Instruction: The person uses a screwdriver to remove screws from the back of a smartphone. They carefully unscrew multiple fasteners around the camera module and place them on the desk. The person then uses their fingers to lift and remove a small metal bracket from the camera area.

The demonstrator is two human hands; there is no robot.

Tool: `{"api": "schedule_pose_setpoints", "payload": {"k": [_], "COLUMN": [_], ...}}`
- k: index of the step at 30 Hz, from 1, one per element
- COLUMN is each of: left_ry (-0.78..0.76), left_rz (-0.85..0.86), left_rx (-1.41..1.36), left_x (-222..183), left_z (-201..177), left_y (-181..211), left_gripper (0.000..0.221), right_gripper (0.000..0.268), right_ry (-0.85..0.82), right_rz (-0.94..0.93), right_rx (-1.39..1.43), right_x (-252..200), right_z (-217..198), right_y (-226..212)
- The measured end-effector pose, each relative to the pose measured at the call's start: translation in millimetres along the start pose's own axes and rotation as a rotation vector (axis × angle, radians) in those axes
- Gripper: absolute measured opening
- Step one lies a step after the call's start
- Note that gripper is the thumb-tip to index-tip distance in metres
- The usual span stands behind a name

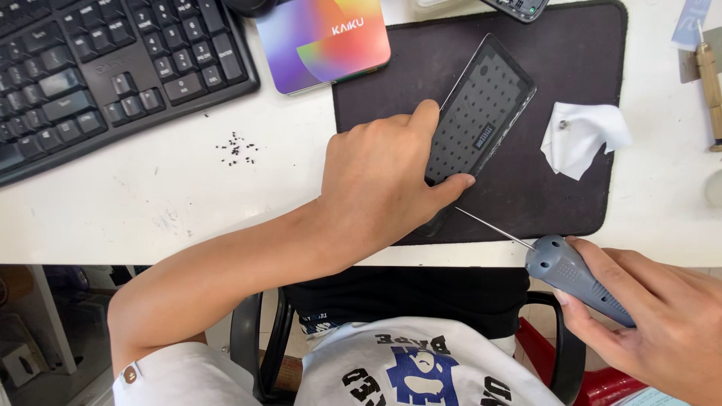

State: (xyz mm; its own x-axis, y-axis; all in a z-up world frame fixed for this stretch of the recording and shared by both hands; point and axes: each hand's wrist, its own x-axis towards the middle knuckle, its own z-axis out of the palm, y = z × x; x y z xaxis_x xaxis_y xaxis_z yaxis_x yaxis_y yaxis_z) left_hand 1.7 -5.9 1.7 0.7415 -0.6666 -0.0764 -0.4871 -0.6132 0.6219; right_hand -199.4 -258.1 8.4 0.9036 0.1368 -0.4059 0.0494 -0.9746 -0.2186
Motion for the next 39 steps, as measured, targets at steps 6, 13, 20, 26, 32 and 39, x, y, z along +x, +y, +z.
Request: {"api": "schedule_pose_setpoints", "payload": {"k": [6,13,20,26,32,39], "left_ry": [0.034,0.047,0.070,0.085,0.091,0.086], "left_rz": [0.046,0.072,0.087,0.104,0.115,0.115], "left_rx": [-0.026,-0.035,-0.037,-0.061,-0.074,-0.076], "left_x": [-1.4,-2.4,-3.3,-3.7,-3.7,-3.6], "left_z": [1.5,2.9,4.3,5.6,7.5,8.4], "left_y": [-1.5,-1.7,-2.4,-4.6,-5.5,-5.6], "left_gripper": [0.049,0.047,0.047,0.047,0.047,0.047], "right_gripper": [0.063,0.064,0.064,0.065,0.070,0.069], "right_ry": [-0.019,0.000,-0.036,-0.060,-0.123,-0.124], "right_rz": [-0.007,0.003,-0.004,-0.029,0.010,-0.039], "right_rx": [0.027,0.071,0.059,0.084,0.063,0.070], "right_x": [-3.0,-5.6,-2.8,-4.5,-6.8,-8.7], "right_z": [10.7,12.8,11.7,9.8,13.6,14.2], "right_y": [6.3,9.9,7.6,6.5,7.6,10.9]}}
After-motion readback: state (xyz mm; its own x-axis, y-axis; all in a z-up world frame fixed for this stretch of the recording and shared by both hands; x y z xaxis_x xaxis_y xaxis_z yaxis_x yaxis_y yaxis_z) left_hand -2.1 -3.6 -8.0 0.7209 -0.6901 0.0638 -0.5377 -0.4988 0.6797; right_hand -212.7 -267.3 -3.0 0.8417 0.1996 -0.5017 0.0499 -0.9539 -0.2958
